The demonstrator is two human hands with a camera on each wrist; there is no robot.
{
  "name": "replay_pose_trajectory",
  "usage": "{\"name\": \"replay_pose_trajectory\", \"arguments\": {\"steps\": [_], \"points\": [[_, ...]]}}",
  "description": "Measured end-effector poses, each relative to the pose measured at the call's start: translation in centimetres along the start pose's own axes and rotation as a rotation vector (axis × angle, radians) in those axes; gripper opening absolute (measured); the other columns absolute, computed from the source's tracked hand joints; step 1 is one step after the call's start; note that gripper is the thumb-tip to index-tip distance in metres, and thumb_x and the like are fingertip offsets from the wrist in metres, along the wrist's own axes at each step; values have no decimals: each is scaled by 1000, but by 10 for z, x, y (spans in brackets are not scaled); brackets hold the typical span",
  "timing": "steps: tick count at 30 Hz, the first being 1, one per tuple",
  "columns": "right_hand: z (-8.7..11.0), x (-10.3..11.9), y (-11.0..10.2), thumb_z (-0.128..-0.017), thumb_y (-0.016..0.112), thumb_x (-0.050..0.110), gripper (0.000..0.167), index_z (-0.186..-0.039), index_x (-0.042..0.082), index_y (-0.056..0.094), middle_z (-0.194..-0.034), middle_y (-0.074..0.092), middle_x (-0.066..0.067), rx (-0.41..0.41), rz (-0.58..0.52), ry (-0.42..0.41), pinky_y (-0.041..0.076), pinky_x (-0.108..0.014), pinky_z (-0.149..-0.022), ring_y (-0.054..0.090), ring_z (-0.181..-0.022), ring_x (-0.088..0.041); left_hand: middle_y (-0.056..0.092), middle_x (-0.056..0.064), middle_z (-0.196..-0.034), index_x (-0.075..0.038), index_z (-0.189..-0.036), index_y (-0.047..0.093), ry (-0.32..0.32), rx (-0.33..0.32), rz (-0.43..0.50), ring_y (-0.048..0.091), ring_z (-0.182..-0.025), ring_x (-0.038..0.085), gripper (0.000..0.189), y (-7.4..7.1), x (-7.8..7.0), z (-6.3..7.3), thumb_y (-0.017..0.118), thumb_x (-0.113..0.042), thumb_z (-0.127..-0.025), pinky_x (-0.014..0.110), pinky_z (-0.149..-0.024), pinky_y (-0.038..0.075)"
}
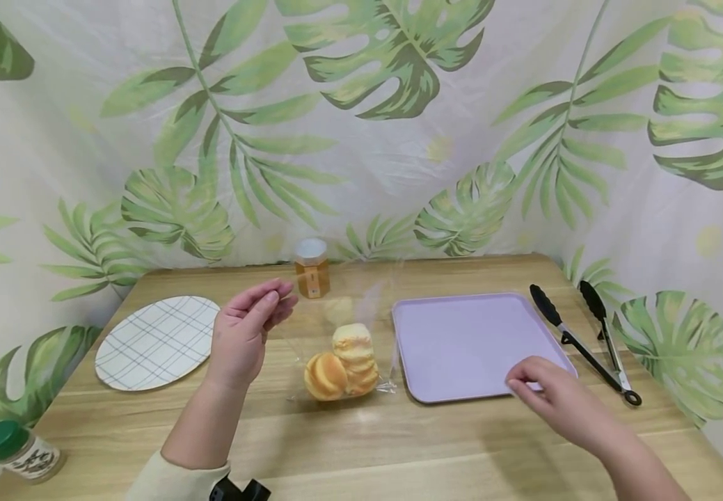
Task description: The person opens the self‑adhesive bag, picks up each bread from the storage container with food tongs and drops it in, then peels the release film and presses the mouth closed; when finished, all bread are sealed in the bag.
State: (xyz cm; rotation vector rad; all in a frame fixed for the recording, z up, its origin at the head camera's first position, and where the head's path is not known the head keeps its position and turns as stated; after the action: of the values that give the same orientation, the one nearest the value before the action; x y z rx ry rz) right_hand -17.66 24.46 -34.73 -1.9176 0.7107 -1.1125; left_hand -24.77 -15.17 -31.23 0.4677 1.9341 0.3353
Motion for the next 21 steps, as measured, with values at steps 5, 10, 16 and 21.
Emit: {"name": "replay_pose_trajectory", "arguments": {"steps": [5, 10, 16, 21], "points": [[-5, -4, 37, -97, 60, 18, 8, -91, 16, 65, -92, 62, 11, 104, -102, 27, 58, -24, -72, 55, -87, 4, 77, -4, -99, -16, -104, 75, -7, 3, -4, 74, -88, 9, 28, 1, 1, 0, 53, 0, -98, 21, -82, 60], [-7, -9, 65, -98, 59, 16, 8, -92, 13, 64, -91, 61, 9, 139, -217, 23, 54, -22, -73, 52, -86, 6, 77, -4, -100, -15, -105, 75, -6, -2, -10, 74, -89, 9, 27, 0, 1, 0, 53, 0, -99, 21, -82, 59], [-6, -11, 86, -100, 56, 14, 13, -97, 11, 68, -95, 68, 0, 162, -315, -10, 53, -21, -76, 54, -89, 6, 77, -5, -100, -17, -104, 75, -3, 5, -13, 74, -89, 9, 28, 1, 0, 0, 54, -1, -98, 21, -82, 59], [-5, -13, 92, -101, 54, 14, 18, -107, 9, 71, -103, 72, -5, 179, -365, -12, 55, -21, -81, 59, -95, 5, 77, -5, -100, -19, -103, 75, 0, 8, -14, 74, -89, 9, 30, 1, -1, 0, 53, 0, -99, 21, -83, 59]]}}
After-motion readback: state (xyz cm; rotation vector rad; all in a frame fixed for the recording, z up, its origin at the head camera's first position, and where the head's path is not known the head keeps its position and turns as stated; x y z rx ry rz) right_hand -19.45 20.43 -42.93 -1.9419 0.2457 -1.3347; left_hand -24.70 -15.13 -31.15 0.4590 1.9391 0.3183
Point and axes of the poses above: each hand's wrist, its own z-axis away from the middle knuckle, its own y-axis out of the palm, x = y × z, the point moved 8 cm from there along -z, towards the middle knuckle
